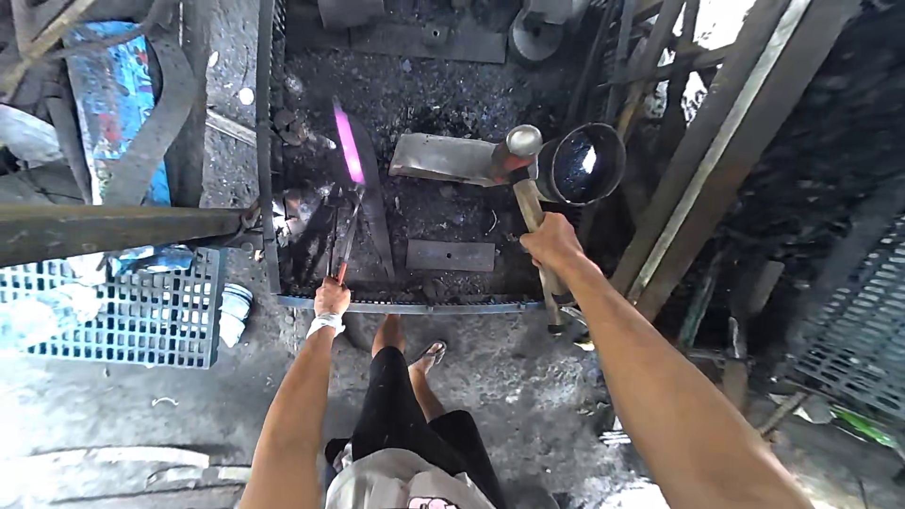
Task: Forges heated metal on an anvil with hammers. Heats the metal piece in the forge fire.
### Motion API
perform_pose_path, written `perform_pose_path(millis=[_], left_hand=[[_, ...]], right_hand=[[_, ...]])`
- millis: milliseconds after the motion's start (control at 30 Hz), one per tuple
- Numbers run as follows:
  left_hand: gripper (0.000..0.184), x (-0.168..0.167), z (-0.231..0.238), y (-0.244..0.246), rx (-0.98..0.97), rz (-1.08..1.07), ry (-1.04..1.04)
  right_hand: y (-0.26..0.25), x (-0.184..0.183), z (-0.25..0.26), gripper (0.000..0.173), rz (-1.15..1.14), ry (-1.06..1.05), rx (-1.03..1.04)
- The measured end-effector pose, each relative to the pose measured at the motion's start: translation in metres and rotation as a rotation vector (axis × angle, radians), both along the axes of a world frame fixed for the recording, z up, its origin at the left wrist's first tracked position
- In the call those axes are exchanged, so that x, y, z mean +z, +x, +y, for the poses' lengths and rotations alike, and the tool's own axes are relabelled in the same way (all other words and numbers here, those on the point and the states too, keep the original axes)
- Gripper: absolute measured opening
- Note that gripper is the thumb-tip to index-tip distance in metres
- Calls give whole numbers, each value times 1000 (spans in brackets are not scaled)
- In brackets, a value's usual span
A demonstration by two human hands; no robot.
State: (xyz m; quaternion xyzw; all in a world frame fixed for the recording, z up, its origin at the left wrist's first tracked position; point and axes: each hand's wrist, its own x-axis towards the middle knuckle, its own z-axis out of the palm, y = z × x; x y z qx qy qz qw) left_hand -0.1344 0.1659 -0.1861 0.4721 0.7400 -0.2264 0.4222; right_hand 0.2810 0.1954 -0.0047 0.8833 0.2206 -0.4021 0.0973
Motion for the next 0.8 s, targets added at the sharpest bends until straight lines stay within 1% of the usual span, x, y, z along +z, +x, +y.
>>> perform_pose_path(millis=[267, 367, 467, 600, 700, 800], left_hand=[[38, -3, 3, 4, -38, -22, -34], [37, -2, 4, 7, -29, 2, -73], [37, -5, 3, 9, -23, 33, -77], [37, -5, 2, 12, -42, 39, -68], [39, 18, -4, 17, -44, 46, -12], [45, 66, -29, 30, 2, 56, 7]], right_hand=[[8, -9, -13, 33, 41, 78, -35], [9, -7, -21, 32, 59, 98, -67], [14, -9, -19, 32, 64, 97, -61], [18, -11, -32, 35, 80, 129, -83], [21, -18, -34, 34, 123, 176, -77], [34, -28, -37, 36, 145, 203, 1]])
